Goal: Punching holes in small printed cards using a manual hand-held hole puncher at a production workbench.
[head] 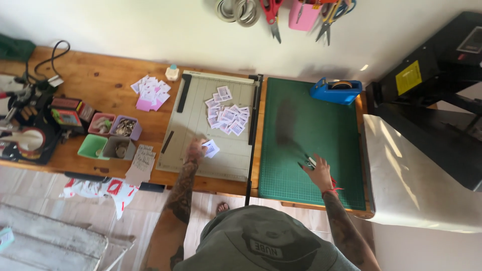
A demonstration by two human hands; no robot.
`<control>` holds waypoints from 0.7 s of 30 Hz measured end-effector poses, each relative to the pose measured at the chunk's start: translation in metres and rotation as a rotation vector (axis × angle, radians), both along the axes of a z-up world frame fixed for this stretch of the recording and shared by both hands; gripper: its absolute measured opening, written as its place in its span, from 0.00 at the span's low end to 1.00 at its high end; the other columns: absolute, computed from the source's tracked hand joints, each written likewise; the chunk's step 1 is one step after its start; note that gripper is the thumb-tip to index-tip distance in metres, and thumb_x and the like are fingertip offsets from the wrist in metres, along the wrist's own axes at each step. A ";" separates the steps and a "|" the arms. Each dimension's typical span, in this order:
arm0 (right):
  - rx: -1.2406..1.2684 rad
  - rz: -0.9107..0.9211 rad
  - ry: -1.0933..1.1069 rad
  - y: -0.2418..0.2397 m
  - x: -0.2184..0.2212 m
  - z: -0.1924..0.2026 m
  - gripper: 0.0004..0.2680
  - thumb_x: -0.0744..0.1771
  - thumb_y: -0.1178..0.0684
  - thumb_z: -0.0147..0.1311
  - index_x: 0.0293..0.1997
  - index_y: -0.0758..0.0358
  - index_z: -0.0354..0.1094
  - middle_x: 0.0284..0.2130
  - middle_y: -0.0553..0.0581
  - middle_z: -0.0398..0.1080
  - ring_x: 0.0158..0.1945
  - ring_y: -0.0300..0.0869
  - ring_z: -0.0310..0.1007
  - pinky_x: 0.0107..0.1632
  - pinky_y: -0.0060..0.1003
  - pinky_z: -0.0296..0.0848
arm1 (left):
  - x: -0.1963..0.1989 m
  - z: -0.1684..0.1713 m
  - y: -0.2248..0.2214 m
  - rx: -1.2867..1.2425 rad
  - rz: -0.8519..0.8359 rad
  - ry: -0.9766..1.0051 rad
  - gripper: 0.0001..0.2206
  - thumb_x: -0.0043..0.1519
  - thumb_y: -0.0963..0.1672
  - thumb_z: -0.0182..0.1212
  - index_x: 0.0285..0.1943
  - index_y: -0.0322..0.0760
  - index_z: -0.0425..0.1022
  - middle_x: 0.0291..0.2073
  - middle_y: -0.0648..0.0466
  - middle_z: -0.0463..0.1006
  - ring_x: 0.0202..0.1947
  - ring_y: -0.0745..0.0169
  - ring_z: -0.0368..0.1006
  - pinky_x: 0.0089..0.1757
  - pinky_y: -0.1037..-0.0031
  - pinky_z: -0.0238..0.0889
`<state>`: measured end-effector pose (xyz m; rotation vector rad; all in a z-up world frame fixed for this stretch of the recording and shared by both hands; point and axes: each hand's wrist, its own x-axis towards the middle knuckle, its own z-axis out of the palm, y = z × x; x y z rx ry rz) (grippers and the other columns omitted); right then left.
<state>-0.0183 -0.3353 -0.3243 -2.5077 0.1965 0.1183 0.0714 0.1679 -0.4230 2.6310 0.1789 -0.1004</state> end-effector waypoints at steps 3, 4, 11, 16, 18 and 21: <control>-0.259 -0.051 0.155 -0.011 -0.008 -0.026 0.35 0.59 0.41 0.65 0.71 0.59 0.49 0.63 0.70 0.56 0.65 0.67 0.55 0.61 0.65 0.62 | -0.010 0.023 -0.007 -0.010 0.033 0.110 0.14 0.58 0.48 0.56 0.52 0.49 0.75 0.50 0.49 0.72 0.54 0.49 0.71 0.51 0.61 0.68; -0.325 -0.028 0.189 -0.008 -0.015 -0.019 0.35 0.59 0.39 0.64 0.72 0.58 0.48 0.65 0.66 0.55 0.67 0.63 0.54 0.64 0.62 0.58 | -0.012 0.027 -0.010 -0.013 0.061 0.124 0.12 0.59 0.48 0.56 0.50 0.49 0.74 0.50 0.51 0.70 0.52 0.49 0.72 0.50 0.61 0.68; -0.403 0.065 0.068 -0.019 -0.015 -0.028 0.28 0.57 0.41 0.67 0.63 0.44 0.62 0.53 0.54 0.67 0.57 0.56 0.69 0.55 0.53 0.70 | -0.005 0.020 -0.006 -0.044 0.143 0.228 0.11 0.61 0.51 0.57 0.47 0.49 0.72 0.48 0.56 0.67 0.51 0.53 0.70 0.46 0.64 0.69; -0.362 0.113 -0.090 -0.029 -0.023 -0.022 0.25 0.57 0.38 0.64 0.61 0.40 0.65 0.48 0.54 0.70 0.50 0.54 0.73 0.49 0.50 0.76 | -0.018 0.022 -0.002 -0.103 0.114 0.128 0.11 0.62 0.50 0.56 0.48 0.45 0.72 0.46 0.53 0.69 0.49 0.52 0.73 0.46 0.63 0.70; -0.342 0.126 -0.243 -0.032 -0.021 -0.025 0.25 0.57 0.38 0.64 0.60 0.39 0.66 0.44 0.55 0.71 0.44 0.54 0.76 0.45 0.47 0.77 | -0.019 0.029 -0.005 -0.097 0.131 0.127 0.10 0.62 0.50 0.55 0.48 0.48 0.72 0.44 0.55 0.69 0.48 0.56 0.73 0.45 0.66 0.70; -0.245 0.059 -0.334 -0.026 -0.020 -0.018 0.25 0.57 0.37 0.63 0.57 0.50 0.70 0.42 0.62 0.73 0.44 0.58 0.75 0.46 0.48 0.76 | -0.025 0.046 -0.013 -0.090 0.181 0.161 0.10 0.64 0.49 0.53 0.48 0.45 0.71 0.44 0.52 0.69 0.47 0.51 0.73 0.44 0.61 0.70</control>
